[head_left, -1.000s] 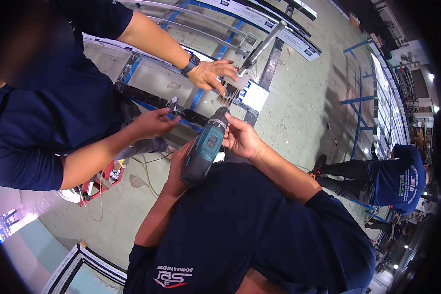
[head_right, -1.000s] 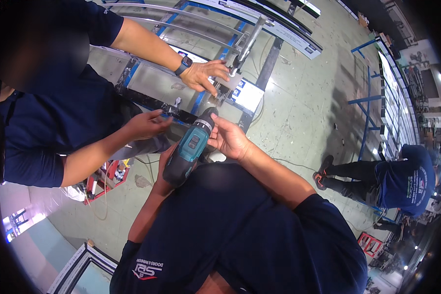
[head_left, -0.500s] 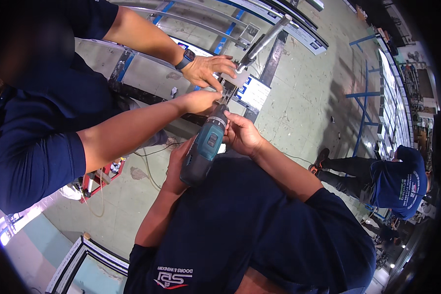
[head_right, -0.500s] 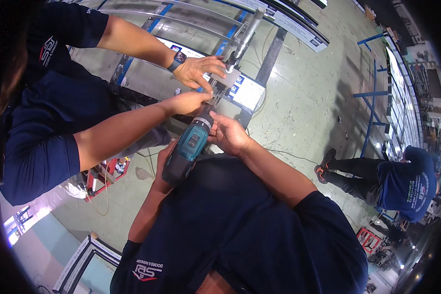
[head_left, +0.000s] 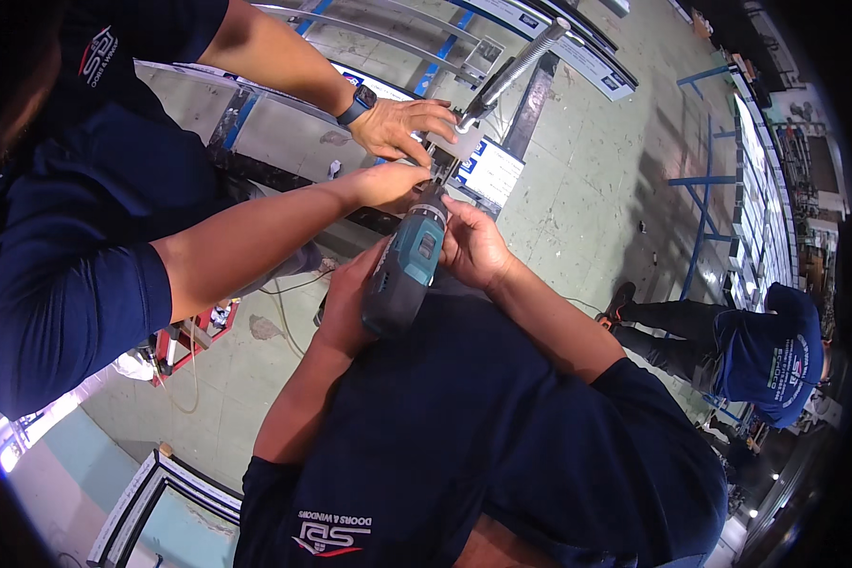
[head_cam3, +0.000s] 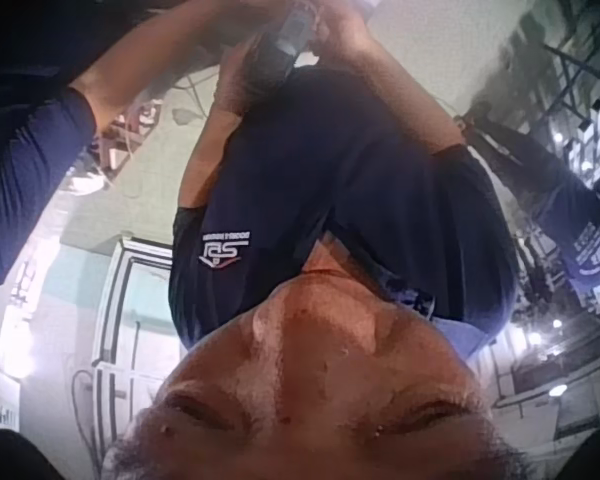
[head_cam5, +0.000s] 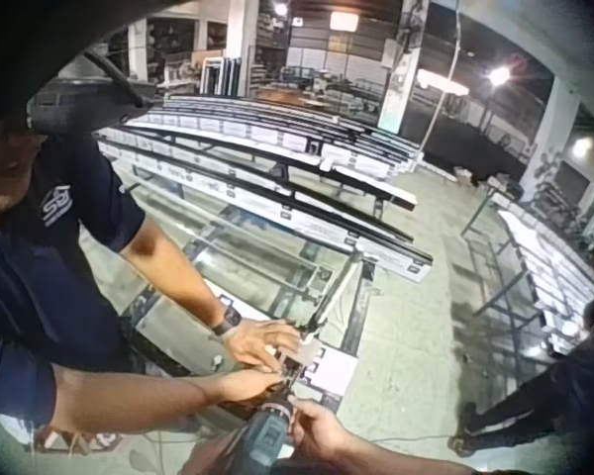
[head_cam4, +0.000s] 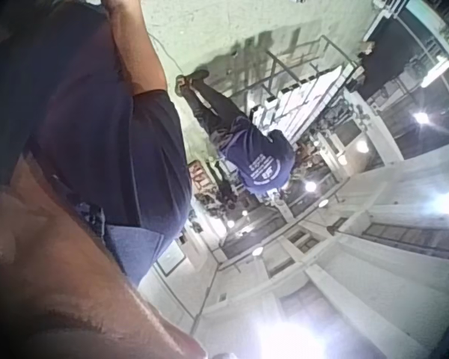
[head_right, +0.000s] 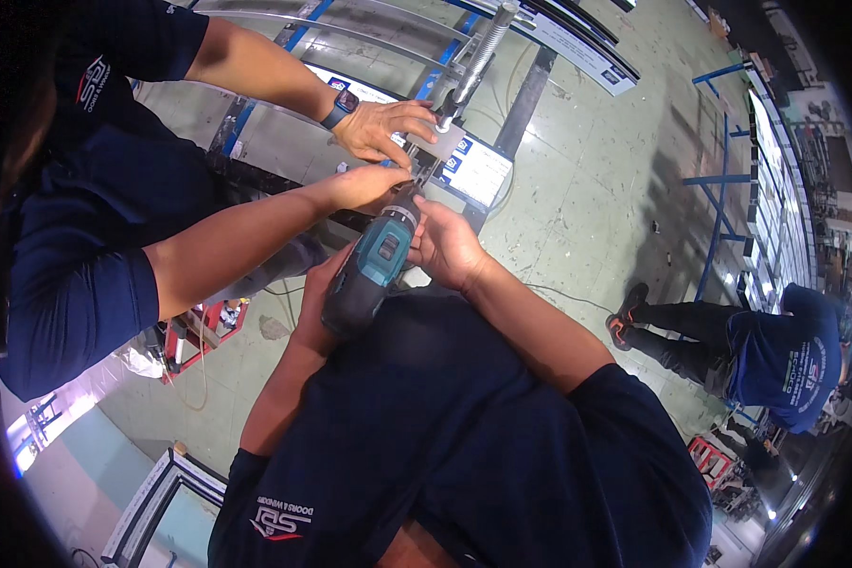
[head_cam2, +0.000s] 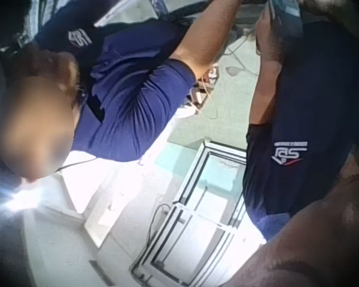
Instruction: Using a power drill and measuring tape to assemble and adjust a metal window frame component.
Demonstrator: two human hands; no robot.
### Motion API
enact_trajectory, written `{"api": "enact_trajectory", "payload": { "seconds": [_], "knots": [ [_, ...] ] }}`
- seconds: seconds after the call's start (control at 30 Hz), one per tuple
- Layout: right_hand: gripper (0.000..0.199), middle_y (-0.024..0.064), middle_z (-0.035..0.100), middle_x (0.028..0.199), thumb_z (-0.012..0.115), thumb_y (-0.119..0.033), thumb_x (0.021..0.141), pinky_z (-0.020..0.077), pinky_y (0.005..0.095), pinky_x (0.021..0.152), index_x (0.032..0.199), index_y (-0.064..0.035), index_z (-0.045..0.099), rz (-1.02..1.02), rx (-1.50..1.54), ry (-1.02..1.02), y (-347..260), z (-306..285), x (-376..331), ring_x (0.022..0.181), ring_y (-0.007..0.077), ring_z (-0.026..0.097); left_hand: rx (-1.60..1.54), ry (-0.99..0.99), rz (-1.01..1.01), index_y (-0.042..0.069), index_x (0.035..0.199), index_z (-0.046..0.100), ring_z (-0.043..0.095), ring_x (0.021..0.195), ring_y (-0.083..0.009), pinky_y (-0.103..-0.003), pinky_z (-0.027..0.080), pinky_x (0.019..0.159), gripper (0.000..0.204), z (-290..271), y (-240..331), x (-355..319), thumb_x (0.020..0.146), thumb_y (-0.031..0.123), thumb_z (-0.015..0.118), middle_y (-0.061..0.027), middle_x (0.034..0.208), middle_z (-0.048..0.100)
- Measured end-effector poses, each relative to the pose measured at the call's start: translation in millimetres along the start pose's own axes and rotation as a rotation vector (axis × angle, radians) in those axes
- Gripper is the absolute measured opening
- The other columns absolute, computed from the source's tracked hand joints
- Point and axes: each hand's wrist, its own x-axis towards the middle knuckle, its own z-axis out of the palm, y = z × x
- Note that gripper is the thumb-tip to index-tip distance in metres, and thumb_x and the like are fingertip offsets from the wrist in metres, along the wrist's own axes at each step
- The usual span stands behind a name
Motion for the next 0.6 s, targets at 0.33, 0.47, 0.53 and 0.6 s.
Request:
{"api": "enact_trajectory", "payload": {
  "seconds": [0.33, 0.47, 0.53, 0.6],
  "knots": [
    [0.05, 0.0123, 0.069, 0.124, 0.072, -0.034, 0.103, 0.0632, 0.0382, 0.082, 0.139, -0.0015, 0.059, -0.479, -0.958, 0.466, -5.5, -56.3, 16.3, 0.099, 0.0258, 0.072, -0.004, -0.028, 0.015, 0.002, 0.147, 0.061, 0.076, 0.115, -0.0382, -0.043, 0.06, 0.097, 0.061, 5.6, -12.6, 12.7, 0.09, 0.012, 0.081, -0.0215, 0.128, 0.075],
    [0.112, 0.0279, 0.05, 0.153, 0.095, -0.034, 0.072, 0.0451, 0.0531, 0.114, 0.159, 0.0045, 0.037, -0.872, -1.694, 0.499, -33.7, -50.0, 21.4, 0.137, 0.0441, 0.053, 0.098, 0.117, 0.122, 0.004, 0.15, 0.059, 0.078, 0.112, -0.0352, -0.042, 0.061, 0.096, 0.064, 8.9, 4.4, 13.2, 0.09, 0.012, 0.082, -0.0197, 0.126, 0.076],
    [0.141, 0.0325, 0.039, 0.163, 0.099, -0.042, 0.063, 0.0243, 0.0568, 0.13, 0.168, 0.0063, 0.019, -0.912, -1.801, 0.489, -43.9, -55.3, 35.0, 0.154, 0.0511, 0.035, 0.244, 0.162, 0.115, 0.005, 0.153, 0.056, 0.078, 0.11, -0.0342, -0.041, 0.061, 0.094, 0.069, 7.6, -1.3, 10.1, 0.091, 0.014, 0.084, -0.0193, 0.125, 0.076],
    [0.142, 0.033, 0.039, 0.163, 0.099, -0.043, 0.061, 0.0247, 0.0576, 0.131, 0.168, 0.0065, 0.019, -0.932, -1.819, 0.485, -53.0, -57.6, 47.6, 0.155, 0.0511, 0.036, 0.202, 0.157, 0.063, 0.004, 0.155, 0.055, 0.078, 0.108, -0.0271, -0.037, 0.06, 0.094, 0.07, 8.6, 1.2, 5.0, 0.091, 0.01, 0.084, -0.0163, 0.124, 0.077]
  ]
}}
